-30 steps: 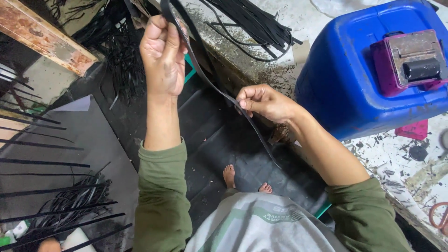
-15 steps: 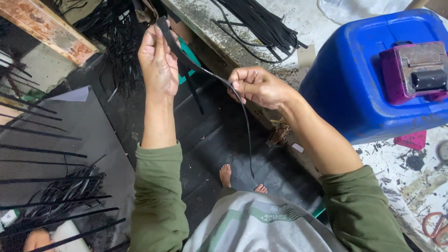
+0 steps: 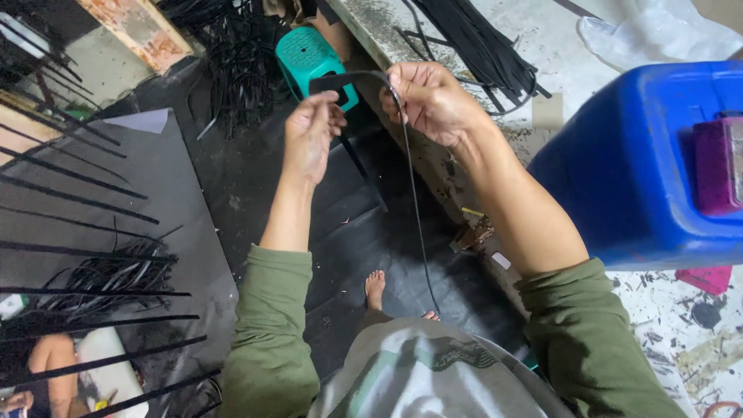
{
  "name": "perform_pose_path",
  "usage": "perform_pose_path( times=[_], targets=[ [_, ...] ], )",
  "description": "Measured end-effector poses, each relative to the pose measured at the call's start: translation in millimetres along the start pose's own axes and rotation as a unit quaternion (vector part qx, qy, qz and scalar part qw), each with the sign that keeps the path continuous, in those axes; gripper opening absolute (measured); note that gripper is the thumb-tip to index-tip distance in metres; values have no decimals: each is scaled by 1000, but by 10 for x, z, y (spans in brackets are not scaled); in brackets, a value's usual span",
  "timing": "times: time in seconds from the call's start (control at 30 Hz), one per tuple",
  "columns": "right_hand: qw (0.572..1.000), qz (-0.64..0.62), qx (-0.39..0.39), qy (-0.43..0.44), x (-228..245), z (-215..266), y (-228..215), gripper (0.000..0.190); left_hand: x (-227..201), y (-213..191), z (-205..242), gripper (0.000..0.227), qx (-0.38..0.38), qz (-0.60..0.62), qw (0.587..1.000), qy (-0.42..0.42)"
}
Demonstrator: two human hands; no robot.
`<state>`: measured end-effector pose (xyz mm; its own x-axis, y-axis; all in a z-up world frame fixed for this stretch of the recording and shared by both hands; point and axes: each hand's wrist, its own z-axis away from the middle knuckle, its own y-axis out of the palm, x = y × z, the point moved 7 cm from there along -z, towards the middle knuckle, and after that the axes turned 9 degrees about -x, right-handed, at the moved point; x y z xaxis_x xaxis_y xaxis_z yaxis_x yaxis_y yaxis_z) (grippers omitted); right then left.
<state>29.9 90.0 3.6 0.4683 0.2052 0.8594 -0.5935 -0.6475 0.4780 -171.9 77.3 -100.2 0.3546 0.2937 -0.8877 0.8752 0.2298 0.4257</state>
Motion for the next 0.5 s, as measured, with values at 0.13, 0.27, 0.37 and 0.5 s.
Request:
perform_pose_path(
  times=[0.13, 0.27, 0.37, 0.5],
  targets=[
    [999, 7, -31, -1, -103, -237, -90, 22, 230, -112, 355, 10, 15, -87, 996, 18],
    [996, -12, -85, 19, -214, -454, -246, 17, 634, -264, 821, 22, 79, -208, 975, 19],
    [993, -29, -117, 21, -285, -593, -334, 17, 710, -228, 1207, 39, 91, -261, 960, 37],
    [983, -25, -183, 22, -409, -748, -476, 19, 730, -69, 1630, 59, 56, -253, 952, 163]
  ],
)
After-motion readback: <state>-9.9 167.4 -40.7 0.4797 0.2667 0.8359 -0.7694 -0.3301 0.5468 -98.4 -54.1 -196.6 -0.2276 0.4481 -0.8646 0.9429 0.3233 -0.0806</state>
